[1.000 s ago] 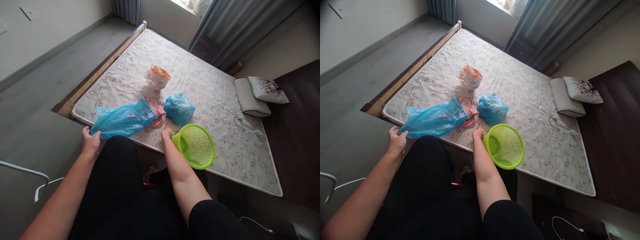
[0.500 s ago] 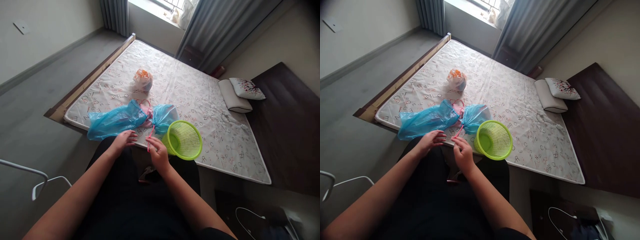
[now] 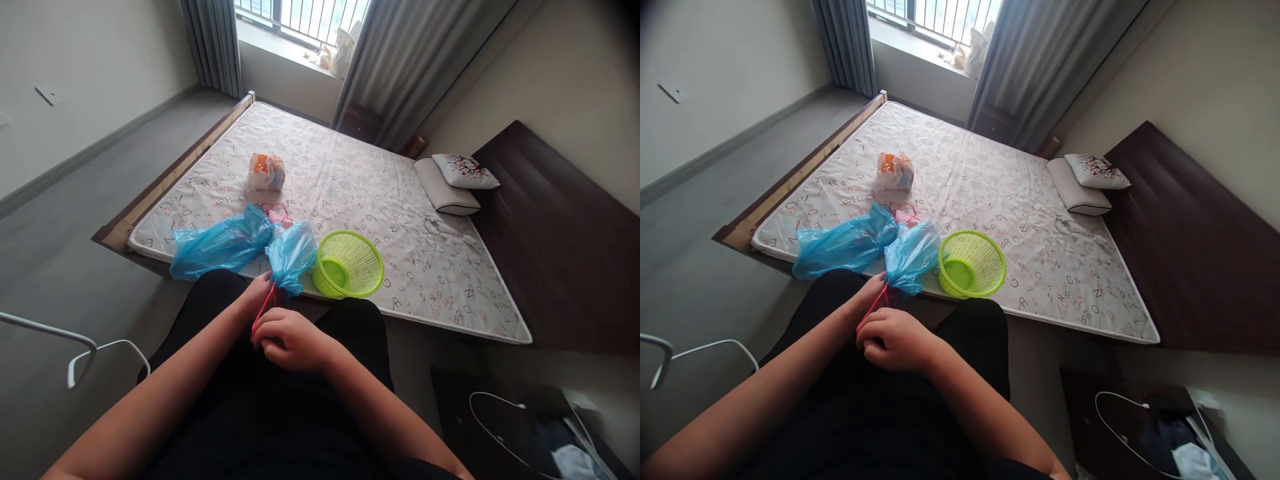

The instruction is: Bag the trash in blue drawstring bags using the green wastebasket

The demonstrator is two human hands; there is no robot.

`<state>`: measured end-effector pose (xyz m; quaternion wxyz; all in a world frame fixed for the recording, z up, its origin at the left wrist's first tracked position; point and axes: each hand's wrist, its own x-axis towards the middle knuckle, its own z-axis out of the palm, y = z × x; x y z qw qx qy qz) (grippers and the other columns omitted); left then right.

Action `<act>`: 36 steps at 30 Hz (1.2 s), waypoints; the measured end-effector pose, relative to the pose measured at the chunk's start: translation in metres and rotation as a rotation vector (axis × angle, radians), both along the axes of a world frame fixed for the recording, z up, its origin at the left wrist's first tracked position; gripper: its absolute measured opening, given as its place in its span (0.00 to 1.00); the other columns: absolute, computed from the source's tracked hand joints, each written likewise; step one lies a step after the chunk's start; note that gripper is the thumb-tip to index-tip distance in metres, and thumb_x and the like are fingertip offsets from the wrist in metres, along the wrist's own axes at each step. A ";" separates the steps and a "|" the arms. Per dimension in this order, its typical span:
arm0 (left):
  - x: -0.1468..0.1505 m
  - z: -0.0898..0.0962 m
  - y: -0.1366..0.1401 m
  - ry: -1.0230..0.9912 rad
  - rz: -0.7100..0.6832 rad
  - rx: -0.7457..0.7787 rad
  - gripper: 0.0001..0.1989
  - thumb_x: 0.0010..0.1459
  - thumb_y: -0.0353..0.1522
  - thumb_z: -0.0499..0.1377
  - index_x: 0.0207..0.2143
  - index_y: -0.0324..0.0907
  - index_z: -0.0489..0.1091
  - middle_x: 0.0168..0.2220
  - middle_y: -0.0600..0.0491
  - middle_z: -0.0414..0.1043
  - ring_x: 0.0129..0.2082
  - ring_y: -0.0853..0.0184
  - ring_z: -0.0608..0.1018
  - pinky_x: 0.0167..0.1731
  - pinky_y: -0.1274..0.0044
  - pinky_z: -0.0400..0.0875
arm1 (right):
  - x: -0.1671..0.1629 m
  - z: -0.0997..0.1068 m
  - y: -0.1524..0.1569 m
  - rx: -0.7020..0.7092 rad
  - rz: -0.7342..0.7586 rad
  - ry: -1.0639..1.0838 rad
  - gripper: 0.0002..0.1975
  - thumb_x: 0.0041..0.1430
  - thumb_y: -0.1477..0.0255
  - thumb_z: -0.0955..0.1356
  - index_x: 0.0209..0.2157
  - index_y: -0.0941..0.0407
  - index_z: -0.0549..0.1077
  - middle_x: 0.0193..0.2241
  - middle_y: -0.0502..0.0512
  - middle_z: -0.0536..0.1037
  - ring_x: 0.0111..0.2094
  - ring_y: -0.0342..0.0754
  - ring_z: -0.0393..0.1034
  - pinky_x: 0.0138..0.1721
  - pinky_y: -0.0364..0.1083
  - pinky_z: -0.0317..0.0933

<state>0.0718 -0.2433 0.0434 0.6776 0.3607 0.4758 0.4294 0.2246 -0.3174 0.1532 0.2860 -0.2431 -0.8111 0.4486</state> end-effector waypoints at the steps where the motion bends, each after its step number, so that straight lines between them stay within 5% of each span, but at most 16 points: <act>1: 0.001 0.008 -0.005 -0.065 0.007 -0.034 0.24 0.48 0.44 0.77 0.38 0.38 0.75 0.26 0.54 0.74 0.25 0.68 0.74 0.28 0.76 0.72 | 0.008 0.004 0.002 -0.018 0.053 -0.041 0.10 0.59 0.82 0.66 0.32 0.52 0.75 0.38 0.55 0.81 0.38 0.50 0.76 0.44 0.50 0.73; 3: 0.003 0.024 -0.013 -0.145 0.026 -0.082 0.29 0.44 0.45 0.79 0.40 0.38 0.75 0.28 0.55 0.75 0.25 0.69 0.75 0.27 0.78 0.71 | 0.023 0.008 0.010 -0.027 0.057 -0.047 0.08 0.57 0.80 0.66 0.30 0.52 0.71 0.36 0.53 0.77 0.36 0.48 0.71 0.40 0.48 0.69; 7: 0.002 0.050 -0.021 -0.085 0.038 -0.021 0.27 0.46 0.46 0.79 0.37 0.39 0.71 0.27 0.58 0.74 0.23 0.72 0.73 0.25 0.80 0.69 | 0.044 -0.008 0.033 -0.077 -0.584 0.132 0.04 0.62 0.70 0.66 0.32 0.52 0.68 0.33 0.51 0.72 0.37 0.48 0.69 0.41 0.49 0.67; 9: 0.001 0.059 -0.025 -0.069 0.046 0.027 0.28 0.46 0.47 0.78 0.38 0.40 0.70 0.28 0.57 0.75 0.25 0.71 0.75 0.27 0.79 0.71 | 0.044 -0.019 0.042 -0.202 -0.708 0.122 0.09 0.61 0.63 0.70 0.38 0.52 0.71 0.37 0.53 0.75 0.38 0.49 0.72 0.39 0.49 0.68; 12: 0.002 0.068 -0.032 -0.067 0.016 0.091 0.34 0.50 0.51 0.75 0.49 0.40 0.70 0.33 0.55 0.78 0.25 0.69 0.76 0.28 0.76 0.73 | 0.033 -0.031 0.044 -0.369 -0.557 0.124 0.20 0.56 0.59 0.76 0.46 0.52 0.73 0.41 0.54 0.80 0.40 0.51 0.76 0.41 0.49 0.70; 16: 0.004 0.072 -0.043 0.049 0.001 0.199 0.42 0.52 0.52 0.74 0.61 0.42 0.64 0.34 0.56 0.77 0.24 0.69 0.76 0.26 0.77 0.71 | 0.022 -0.039 0.036 -0.424 -0.547 0.193 0.12 0.62 0.59 0.72 0.39 0.52 0.73 0.33 0.51 0.79 0.35 0.49 0.75 0.40 0.48 0.71; 24: 0.004 0.077 -0.049 0.151 -0.038 0.249 0.29 0.51 0.47 0.76 0.46 0.41 0.73 0.37 0.52 0.78 0.35 0.63 0.81 0.34 0.75 0.75 | 0.042 -0.033 0.022 -0.337 -0.405 0.082 0.13 0.57 0.61 0.75 0.34 0.53 0.70 0.34 0.49 0.75 0.38 0.47 0.70 0.42 0.47 0.69; 31: -0.004 0.093 -0.046 0.187 -0.172 0.305 0.45 0.51 0.40 0.76 0.69 0.42 0.66 0.28 0.60 0.72 0.27 0.69 0.76 0.30 0.79 0.69 | 0.050 -0.031 0.019 -0.823 -0.326 0.310 0.28 0.54 0.47 0.77 0.41 0.52 0.69 0.32 0.47 0.75 0.31 0.45 0.71 0.33 0.45 0.70; 36: -0.014 0.102 -0.050 0.322 -0.188 0.326 0.57 0.51 0.39 0.75 0.77 0.43 0.52 0.29 0.59 0.76 0.31 0.66 0.79 0.35 0.76 0.73 | 0.061 -0.027 0.023 -0.572 -0.400 0.257 0.23 0.57 0.49 0.76 0.35 0.53 0.70 0.29 0.47 0.72 0.30 0.44 0.67 0.36 0.46 0.67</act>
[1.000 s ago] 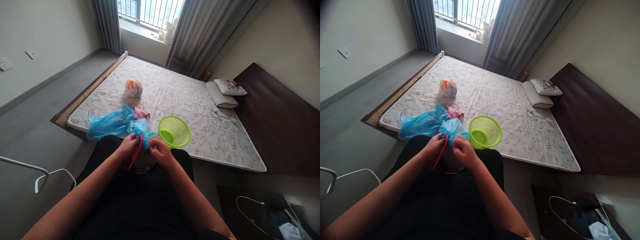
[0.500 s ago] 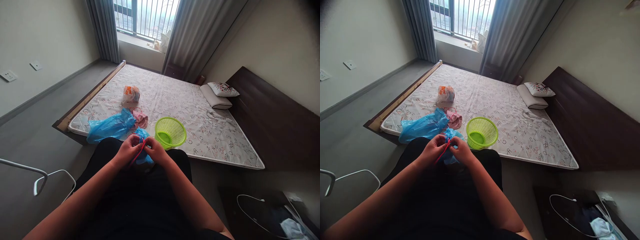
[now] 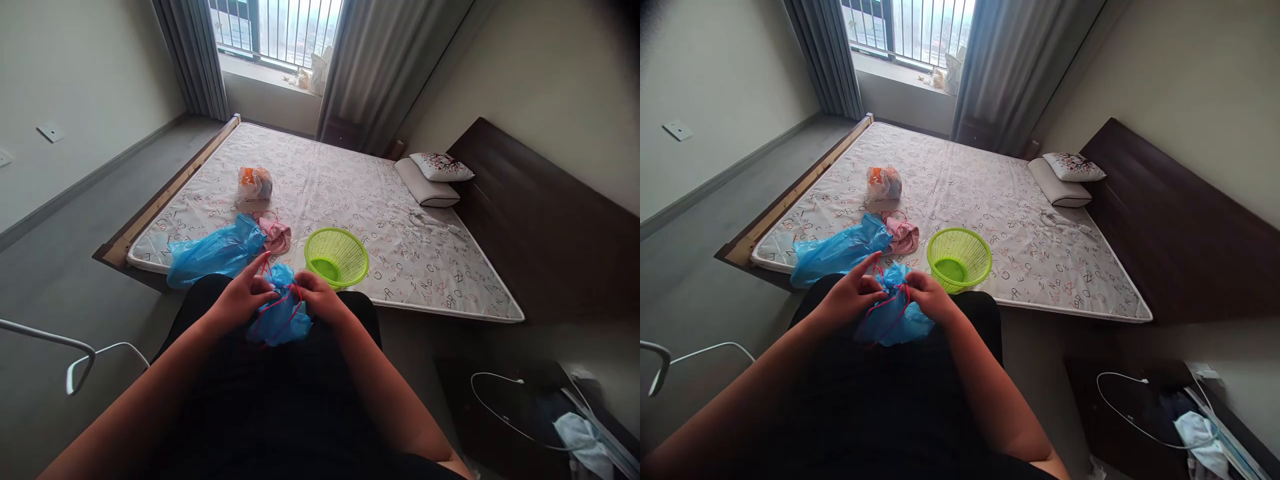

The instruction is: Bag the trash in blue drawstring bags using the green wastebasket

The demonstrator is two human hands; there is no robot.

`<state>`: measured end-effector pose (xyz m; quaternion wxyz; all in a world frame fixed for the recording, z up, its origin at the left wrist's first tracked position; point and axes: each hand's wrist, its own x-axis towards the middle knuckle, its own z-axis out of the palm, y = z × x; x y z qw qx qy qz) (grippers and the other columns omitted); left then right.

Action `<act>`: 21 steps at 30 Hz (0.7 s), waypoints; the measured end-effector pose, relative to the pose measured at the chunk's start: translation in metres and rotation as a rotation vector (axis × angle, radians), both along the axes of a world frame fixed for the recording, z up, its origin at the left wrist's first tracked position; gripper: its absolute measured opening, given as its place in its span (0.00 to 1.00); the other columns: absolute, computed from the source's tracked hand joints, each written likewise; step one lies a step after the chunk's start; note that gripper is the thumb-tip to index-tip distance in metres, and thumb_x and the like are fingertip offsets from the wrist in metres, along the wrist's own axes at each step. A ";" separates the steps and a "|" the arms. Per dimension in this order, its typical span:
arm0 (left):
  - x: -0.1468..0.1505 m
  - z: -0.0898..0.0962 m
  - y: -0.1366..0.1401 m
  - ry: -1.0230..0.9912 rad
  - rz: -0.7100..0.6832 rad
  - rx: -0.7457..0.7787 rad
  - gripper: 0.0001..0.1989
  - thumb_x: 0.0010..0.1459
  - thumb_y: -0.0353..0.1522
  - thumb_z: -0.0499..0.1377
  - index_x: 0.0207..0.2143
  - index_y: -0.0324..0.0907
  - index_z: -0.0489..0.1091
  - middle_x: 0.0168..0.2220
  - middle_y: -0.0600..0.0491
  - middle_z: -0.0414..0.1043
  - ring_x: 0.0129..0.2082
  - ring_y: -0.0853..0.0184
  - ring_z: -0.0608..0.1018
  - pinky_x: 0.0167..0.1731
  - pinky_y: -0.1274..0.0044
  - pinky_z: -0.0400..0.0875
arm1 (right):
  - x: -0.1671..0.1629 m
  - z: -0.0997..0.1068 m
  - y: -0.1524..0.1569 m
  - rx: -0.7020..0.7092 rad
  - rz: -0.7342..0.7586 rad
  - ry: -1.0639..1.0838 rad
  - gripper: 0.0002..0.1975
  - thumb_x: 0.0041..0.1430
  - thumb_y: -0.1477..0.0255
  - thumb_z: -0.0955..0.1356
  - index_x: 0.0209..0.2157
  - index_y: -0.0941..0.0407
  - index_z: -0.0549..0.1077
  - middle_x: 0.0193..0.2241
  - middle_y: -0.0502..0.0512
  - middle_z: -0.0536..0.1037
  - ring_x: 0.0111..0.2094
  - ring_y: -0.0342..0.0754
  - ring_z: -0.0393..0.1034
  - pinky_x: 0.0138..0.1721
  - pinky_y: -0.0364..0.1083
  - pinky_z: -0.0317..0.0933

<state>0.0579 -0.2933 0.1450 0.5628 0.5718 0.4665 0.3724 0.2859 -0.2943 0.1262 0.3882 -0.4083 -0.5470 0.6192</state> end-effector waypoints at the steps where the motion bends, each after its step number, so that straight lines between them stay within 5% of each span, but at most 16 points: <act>1: -0.002 0.001 -0.001 0.015 0.026 0.021 0.56 0.52 0.40 0.75 0.77 0.43 0.53 0.30 0.59 0.76 0.31 0.66 0.79 0.36 0.75 0.73 | 0.002 0.002 0.000 0.061 -0.065 -0.051 0.21 0.59 0.51 0.74 0.35 0.53 0.70 0.29 0.48 0.71 0.31 0.45 0.66 0.37 0.47 0.67; 5: -0.004 0.002 -0.005 0.031 0.158 0.094 0.50 0.53 0.42 0.74 0.74 0.43 0.60 0.29 0.59 0.75 0.30 0.67 0.78 0.35 0.76 0.72 | 0.002 0.007 -0.003 0.280 -0.292 -0.314 0.10 0.66 0.61 0.68 0.35 0.53 0.69 0.31 0.49 0.70 0.35 0.47 0.65 0.41 0.48 0.64; 10: -0.002 -0.007 -0.009 -0.022 0.252 0.103 0.34 0.55 0.44 0.73 0.60 0.42 0.69 0.29 0.57 0.74 0.30 0.67 0.77 0.34 0.76 0.71 | -0.017 0.000 -0.005 0.185 -0.451 -0.181 0.10 0.67 0.60 0.67 0.37 0.52 0.65 0.29 0.46 0.65 0.30 0.45 0.60 0.35 0.46 0.61; 13: -0.009 -0.012 -0.010 0.056 0.323 0.154 0.27 0.59 0.44 0.70 0.56 0.43 0.68 0.29 0.58 0.71 0.28 0.67 0.75 0.31 0.77 0.69 | -0.025 -0.003 -0.006 0.107 -0.396 -0.038 0.14 0.63 0.58 0.69 0.37 0.51 0.63 0.29 0.46 0.64 0.30 0.45 0.60 0.33 0.45 0.62; 16: -0.020 -0.006 -0.008 0.238 0.465 0.377 0.31 0.60 0.42 0.70 0.61 0.46 0.66 0.39 0.52 0.74 0.39 0.62 0.78 0.41 0.71 0.74 | -0.025 0.000 -0.007 0.078 -0.242 0.023 0.17 0.61 0.57 0.71 0.40 0.50 0.63 0.30 0.46 0.65 0.30 0.45 0.62 0.33 0.45 0.63; 18: -0.025 0.001 -0.002 0.365 0.413 0.556 0.29 0.57 0.42 0.72 0.60 0.47 0.72 0.50 0.46 0.75 0.53 0.54 0.78 0.55 0.64 0.73 | -0.022 0.005 -0.007 0.079 -0.157 0.047 0.16 0.62 0.58 0.71 0.43 0.50 0.63 0.32 0.46 0.68 0.31 0.44 0.63 0.34 0.45 0.63; 21: -0.026 0.007 0.009 0.429 0.007 0.577 0.16 0.57 0.43 0.71 0.45 0.49 0.83 0.53 0.45 0.79 0.57 0.50 0.77 0.62 0.61 0.69 | -0.019 0.016 -0.008 0.087 -0.039 0.048 0.16 0.63 0.57 0.71 0.44 0.50 0.66 0.32 0.47 0.70 0.31 0.44 0.65 0.34 0.45 0.64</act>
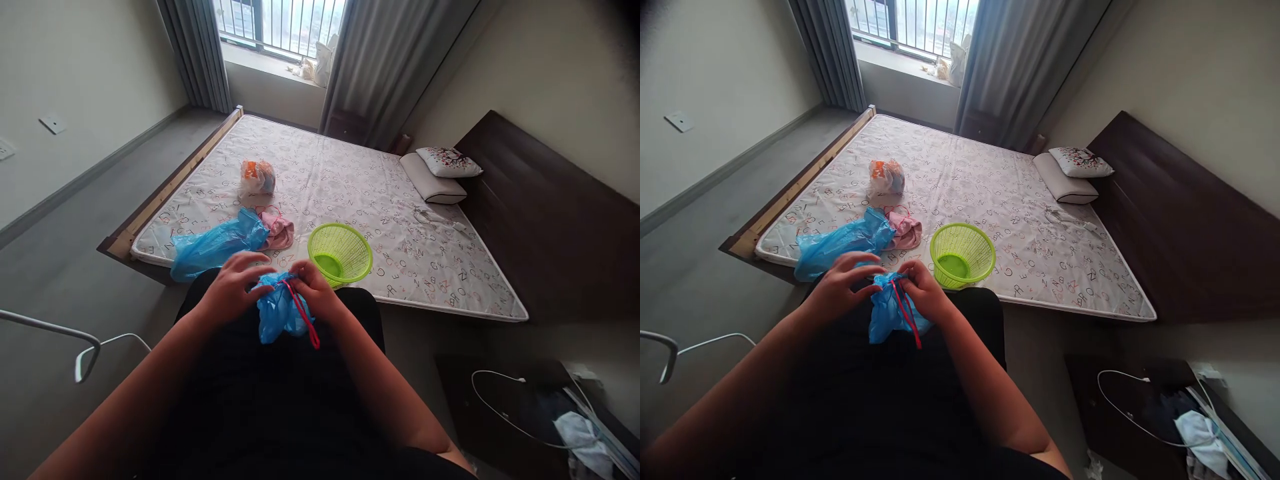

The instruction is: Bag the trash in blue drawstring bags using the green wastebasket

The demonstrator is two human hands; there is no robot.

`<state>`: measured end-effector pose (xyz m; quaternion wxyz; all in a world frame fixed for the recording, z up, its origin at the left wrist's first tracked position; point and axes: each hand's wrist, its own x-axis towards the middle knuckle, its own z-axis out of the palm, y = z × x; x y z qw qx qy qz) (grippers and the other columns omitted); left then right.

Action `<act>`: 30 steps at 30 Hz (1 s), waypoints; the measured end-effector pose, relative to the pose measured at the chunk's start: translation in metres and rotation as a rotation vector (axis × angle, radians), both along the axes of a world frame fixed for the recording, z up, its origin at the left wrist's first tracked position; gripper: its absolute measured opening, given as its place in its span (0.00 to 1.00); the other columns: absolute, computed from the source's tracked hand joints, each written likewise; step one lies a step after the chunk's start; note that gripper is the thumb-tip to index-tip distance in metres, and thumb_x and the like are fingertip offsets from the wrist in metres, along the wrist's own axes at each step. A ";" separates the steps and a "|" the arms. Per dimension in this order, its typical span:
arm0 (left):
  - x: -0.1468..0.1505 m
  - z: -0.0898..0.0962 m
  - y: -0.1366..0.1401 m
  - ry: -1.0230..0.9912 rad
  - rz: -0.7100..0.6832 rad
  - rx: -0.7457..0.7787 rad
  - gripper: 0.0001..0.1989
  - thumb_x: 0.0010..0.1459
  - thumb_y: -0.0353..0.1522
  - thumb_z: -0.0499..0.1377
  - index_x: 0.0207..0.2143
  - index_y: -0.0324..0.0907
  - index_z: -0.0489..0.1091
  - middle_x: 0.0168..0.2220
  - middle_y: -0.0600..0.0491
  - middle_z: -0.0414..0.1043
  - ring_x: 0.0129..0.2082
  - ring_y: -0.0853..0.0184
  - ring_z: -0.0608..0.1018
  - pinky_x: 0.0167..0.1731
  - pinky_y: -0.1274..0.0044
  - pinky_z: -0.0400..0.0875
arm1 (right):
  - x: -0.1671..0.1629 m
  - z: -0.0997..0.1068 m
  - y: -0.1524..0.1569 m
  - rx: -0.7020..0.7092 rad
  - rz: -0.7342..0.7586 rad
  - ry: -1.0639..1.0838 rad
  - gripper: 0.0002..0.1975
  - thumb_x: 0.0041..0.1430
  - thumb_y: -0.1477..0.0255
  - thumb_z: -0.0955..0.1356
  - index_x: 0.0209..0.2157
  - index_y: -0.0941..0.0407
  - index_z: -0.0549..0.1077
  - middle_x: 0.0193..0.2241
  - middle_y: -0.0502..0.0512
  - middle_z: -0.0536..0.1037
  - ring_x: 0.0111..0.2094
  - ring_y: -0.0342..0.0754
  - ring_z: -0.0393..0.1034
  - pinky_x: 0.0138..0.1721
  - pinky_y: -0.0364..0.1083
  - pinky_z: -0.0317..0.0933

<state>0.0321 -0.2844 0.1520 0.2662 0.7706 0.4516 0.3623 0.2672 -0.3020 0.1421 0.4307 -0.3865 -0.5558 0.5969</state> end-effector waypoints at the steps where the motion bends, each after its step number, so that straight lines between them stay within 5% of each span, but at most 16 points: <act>1: 0.002 0.000 0.003 0.026 -0.121 -0.088 0.13 0.58 0.44 0.70 0.42 0.49 0.84 0.49 0.45 0.81 0.53 0.51 0.79 0.59 0.63 0.71 | 0.000 0.003 0.000 -0.003 0.049 -0.006 0.15 0.63 0.57 0.70 0.44 0.50 0.66 0.32 0.47 0.70 0.31 0.45 0.65 0.34 0.45 0.64; 3: 0.007 -0.003 0.007 0.028 -0.278 -0.250 0.11 0.59 0.44 0.68 0.38 0.48 0.85 0.42 0.45 0.83 0.43 0.55 0.81 0.50 0.67 0.74 | -0.001 0.008 0.001 -0.018 0.150 -0.009 0.16 0.64 0.56 0.70 0.45 0.50 0.68 0.32 0.47 0.71 0.31 0.45 0.66 0.34 0.45 0.65; 5: 0.012 -0.008 0.006 -0.008 -0.286 -0.318 0.11 0.59 0.43 0.68 0.36 0.46 0.85 0.37 0.47 0.83 0.38 0.58 0.80 0.43 0.71 0.74 | -0.002 0.007 0.002 -0.002 0.118 -0.035 0.17 0.64 0.57 0.70 0.48 0.50 0.68 0.34 0.48 0.72 0.32 0.45 0.67 0.34 0.45 0.65; 8: 0.018 -0.011 -0.002 -0.086 -0.121 -0.303 0.13 0.59 0.43 0.67 0.30 0.44 0.80 0.30 0.51 0.79 0.30 0.64 0.76 0.34 0.75 0.69 | -0.001 -0.001 0.002 0.147 -0.319 -0.206 0.15 0.61 0.60 0.73 0.44 0.51 0.69 0.36 0.50 0.72 0.33 0.45 0.66 0.37 0.46 0.65; 10: 0.020 -0.011 -0.007 -0.153 -0.014 -0.334 0.17 0.59 0.45 0.68 0.25 0.42 0.75 0.25 0.53 0.73 0.26 0.68 0.70 0.28 0.77 0.64 | 0.002 -0.006 0.000 0.246 -0.473 -0.350 0.15 0.59 0.59 0.75 0.36 0.52 0.70 0.33 0.50 0.72 0.33 0.46 0.64 0.39 0.47 0.64; 15: 0.022 -0.007 -0.011 -0.306 0.001 -0.509 0.24 0.53 0.50 0.71 0.22 0.40 0.71 0.21 0.55 0.65 0.23 0.71 0.64 0.23 0.79 0.59 | 0.001 -0.006 -0.007 0.235 -0.069 -0.392 0.19 0.58 0.52 0.77 0.34 0.52 0.75 0.30 0.50 0.75 0.32 0.47 0.66 0.38 0.47 0.63; 19: 0.014 -0.005 -0.007 -0.297 -0.042 -0.586 0.23 0.49 0.50 0.74 0.23 0.40 0.75 0.20 0.55 0.65 0.21 0.71 0.64 0.21 0.80 0.58 | 0.006 -0.001 -0.006 0.125 0.041 -0.326 0.17 0.63 0.54 0.72 0.32 0.53 0.75 0.27 0.49 0.74 0.31 0.46 0.66 0.33 0.45 0.61; 26: -0.026 -0.002 0.008 -0.275 0.062 -0.535 0.26 0.49 0.56 0.74 0.27 0.41 0.78 0.24 0.53 0.72 0.23 0.69 0.70 0.22 0.80 0.65 | 0.051 -0.001 0.012 0.286 -0.390 -0.566 0.07 0.63 0.66 0.69 0.32 0.52 0.71 0.29 0.50 0.72 0.30 0.47 0.64 0.36 0.48 0.61; 30: -0.036 -0.004 0.014 -0.240 0.148 -0.474 0.27 0.50 0.58 0.72 0.31 0.42 0.80 0.28 0.50 0.77 0.26 0.66 0.74 0.27 0.79 0.70 | 0.050 -0.002 0.013 0.429 -0.502 -0.732 0.05 0.67 0.68 0.67 0.35 0.52 0.72 0.37 0.58 0.75 0.42 0.54 0.68 0.49 0.55 0.64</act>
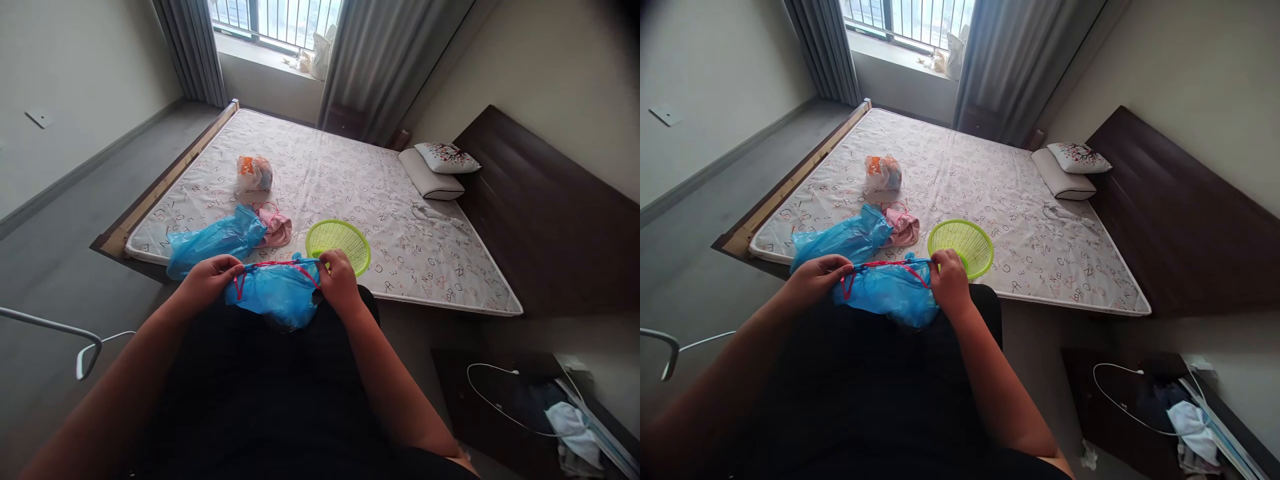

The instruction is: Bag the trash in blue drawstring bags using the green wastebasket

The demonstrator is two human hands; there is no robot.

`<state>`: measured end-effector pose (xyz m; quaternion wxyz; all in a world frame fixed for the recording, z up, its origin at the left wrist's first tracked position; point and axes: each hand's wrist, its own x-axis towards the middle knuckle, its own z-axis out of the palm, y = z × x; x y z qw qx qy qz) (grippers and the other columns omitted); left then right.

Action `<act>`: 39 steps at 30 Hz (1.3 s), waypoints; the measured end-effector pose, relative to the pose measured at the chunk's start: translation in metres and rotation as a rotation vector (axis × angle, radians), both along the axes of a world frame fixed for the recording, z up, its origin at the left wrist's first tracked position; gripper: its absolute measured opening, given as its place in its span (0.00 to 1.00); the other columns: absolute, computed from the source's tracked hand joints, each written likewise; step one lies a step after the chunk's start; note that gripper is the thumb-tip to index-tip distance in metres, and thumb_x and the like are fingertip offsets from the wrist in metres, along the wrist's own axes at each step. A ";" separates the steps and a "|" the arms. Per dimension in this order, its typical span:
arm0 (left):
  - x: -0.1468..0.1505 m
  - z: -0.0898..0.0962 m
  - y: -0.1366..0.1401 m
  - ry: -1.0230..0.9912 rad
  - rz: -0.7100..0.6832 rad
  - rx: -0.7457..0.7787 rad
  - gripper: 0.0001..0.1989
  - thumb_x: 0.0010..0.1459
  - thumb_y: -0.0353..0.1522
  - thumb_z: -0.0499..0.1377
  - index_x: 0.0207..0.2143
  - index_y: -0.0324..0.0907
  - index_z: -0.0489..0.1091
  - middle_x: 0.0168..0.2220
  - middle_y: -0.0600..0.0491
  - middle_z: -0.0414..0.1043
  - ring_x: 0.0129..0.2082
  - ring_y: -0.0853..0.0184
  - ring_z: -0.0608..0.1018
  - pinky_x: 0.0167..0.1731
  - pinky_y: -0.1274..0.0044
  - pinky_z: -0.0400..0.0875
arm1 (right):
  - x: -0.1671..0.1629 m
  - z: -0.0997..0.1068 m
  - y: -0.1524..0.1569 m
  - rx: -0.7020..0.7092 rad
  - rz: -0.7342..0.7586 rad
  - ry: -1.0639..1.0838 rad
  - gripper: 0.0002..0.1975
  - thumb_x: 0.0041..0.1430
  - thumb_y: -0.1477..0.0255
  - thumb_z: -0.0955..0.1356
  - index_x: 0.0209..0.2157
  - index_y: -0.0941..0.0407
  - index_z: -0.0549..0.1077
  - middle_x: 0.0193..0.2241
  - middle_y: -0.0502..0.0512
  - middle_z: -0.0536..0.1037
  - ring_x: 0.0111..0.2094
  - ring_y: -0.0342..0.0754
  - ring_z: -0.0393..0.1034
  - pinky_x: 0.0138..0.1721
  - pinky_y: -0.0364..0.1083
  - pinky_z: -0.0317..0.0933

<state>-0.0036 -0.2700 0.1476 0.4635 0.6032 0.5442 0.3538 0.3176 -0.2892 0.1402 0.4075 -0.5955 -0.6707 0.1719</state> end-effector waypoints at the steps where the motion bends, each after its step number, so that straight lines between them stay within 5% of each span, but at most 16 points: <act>1: 0.000 0.000 0.000 -0.006 0.016 0.007 0.27 0.50 0.57 0.72 0.32 0.42 0.81 0.28 0.50 0.77 0.27 0.66 0.74 0.28 0.79 0.70 | -0.004 0.001 -0.002 0.024 0.008 -0.023 0.05 0.67 0.68 0.66 0.36 0.52 0.73 0.40 0.60 0.75 0.45 0.56 0.69 0.52 0.57 0.64; 4: 0.001 0.005 -0.002 -0.056 -0.045 -0.034 0.25 0.53 0.54 0.70 0.39 0.43 0.82 0.29 0.51 0.78 0.28 0.64 0.76 0.29 0.78 0.71 | -0.018 0.005 -0.009 0.052 0.112 0.051 0.06 0.69 0.68 0.66 0.38 0.52 0.73 0.44 0.61 0.78 0.49 0.57 0.71 0.56 0.57 0.64; 9: 0.012 0.017 -0.010 0.047 -0.284 -0.093 0.25 0.54 0.51 0.72 0.47 0.44 0.84 0.39 0.47 0.83 0.36 0.58 0.81 0.32 0.77 0.76 | -0.039 0.011 -0.019 -0.111 0.180 0.297 0.07 0.69 0.65 0.64 0.43 0.52 0.71 0.35 0.51 0.77 0.36 0.48 0.72 0.43 0.49 0.68; 12: 0.019 0.018 -0.014 0.104 -0.431 -0.185 0.23 0.57 0.52 0.70 0.42 0.42 0.84 0.31 0.50 0.79 0.27 0.64 0.78 0.26 0.78 0.73 | -0.038 0.011 -0.018 -0.158 0.123 0.360 0.10 0.67 0.62 0.65 0.43 0.53 0.72 0.35 0.51 0.77 0.34 0.47 0.71 0.40 0.47 0.66; 16: 0.017 0.013 -0.011 0.001 -0.241 -0.219 0.31 0.60 0.58 0.64 0.44 0.39 0.83 0.22 0.53 0.72 0.18 0.68 0.70 0.17 0.79 0.65 | -0.016 0.002 -0.003 -0.303 0.080 0.410 0.15 0.62 0.56 0.70 0.39 0.54 0.72 0.29 0.48 0.74 0.31 0.46 0.67 0.36 0.46 0.62; 21: 0.019 0.004 -0.012 -0.090 0.022 -0.087 0.34 0.54 0.61 0.66 0.40 0.38 0.83 0.19 0.53 0.69 0.17 0.68 0.69 0.18 0.78 0.63 | 0.010 -0.013 0.011 -0.475 0.127 0.382 0.19 0.59 0.51 0.70 0.34 0.54 0.72 0.27 0.47 0.72 0.28 0.45 0.65 0.33 0.46 0.61; 24: 0.028 0.004 -0.016 -0.093 0.178 0.094 0.30 0.59 0.58 0.65 0.37 0.39 0.83 0.27 0.49 0.77 0.26 0.65 0.76 0.26 0.76 0.71 | 0.004 -0.016 0.007 -0.302 -0.034 0.194 0.12 0.64 0.60 0.66 0.36 0.54 0.74 0.34 0.55 0.78 0.37 0.52 0.73 0.45 0.52 0.69; 26: 0.034 0.007 -0.019 -0.078 0.187 0.233 0.27 0.61 0.55 0.64 0.34 0.40 0.83 0.36 0.46 0.80 0.36 0.61 0.80 0.37 0.74 0.75 | -0.009 -0.013 0.000 -0.091 -0.065 0.093 0.11 0.63 0.68 0.65 0.42 0.55 0.77 0.48 0.63 0.80 0.54 0.58 0.74 0.60 0.59 0.67; 29: 0.039 0.012 -0.022 -0.088 0.048 0.256 0.26 0.64 0.54 0.64 0.29 0.40 0.81 0.34 0.46 0.78 0.36 0.61 0.78 0.39 0.72 0.74 | -0.034 -0.006 -0.008 0.080 0.172 0.075 0.22 0.63 0.72 0.68 0.58 0.53 0.74 0.64 0.65 0.73 0.69 0.59 0.64 0.71 0.62 0.58; 32: 0.040 0.013 -0.026 -0.204 -0.053 0.125 0.25 0.62 0.53 0.66 0.34 0.39 0.82 0.28 0.49 0.77 0.28 0.65 0.75 0.31 0.74 0.71 | -0.050 -0.003 -0.008 -0.184 0.517 0.238 0.23 0.65 0.69 0.71 0.61 0.51 0.73 0.53 0.59 0.81 0.51 0.52 0.78 0.56 0.54 0.73; 35: 0.038 0.010 -0.030 -0.442 -0.072 0.043 0.22 0.61 0.50 0.70 0.42 0.39 0.84 0.19 0.54 0.69 0.23 0.67 0.73 0.27 0.75 0.69 | -0.049 0.000 -0.003 -0.500 0.620 0.419 0.12 0.64 0.65 0.74 0.47 0.54 0.79 0.37 0.52 0.81 0.31 0.43 0.73 0.35 0.44 0.70; 39: 0.030 0.008 -0.034 -0.660 -0.062 -0.076 0.25 0.67 0.40 0.68 0.63 0.43 0.78 0.12 0.65 0.53 0.14 0.74 0.63 0.23 0.80 0.67 | -0.039 0.006 0.000 -0.614 0.699 0.570 0.15 0.64 0.59 0.74 0.47 0.54 0.80 0.40 0.53 0.81 0.32 0.42 0.71 0.35 0.43 0.68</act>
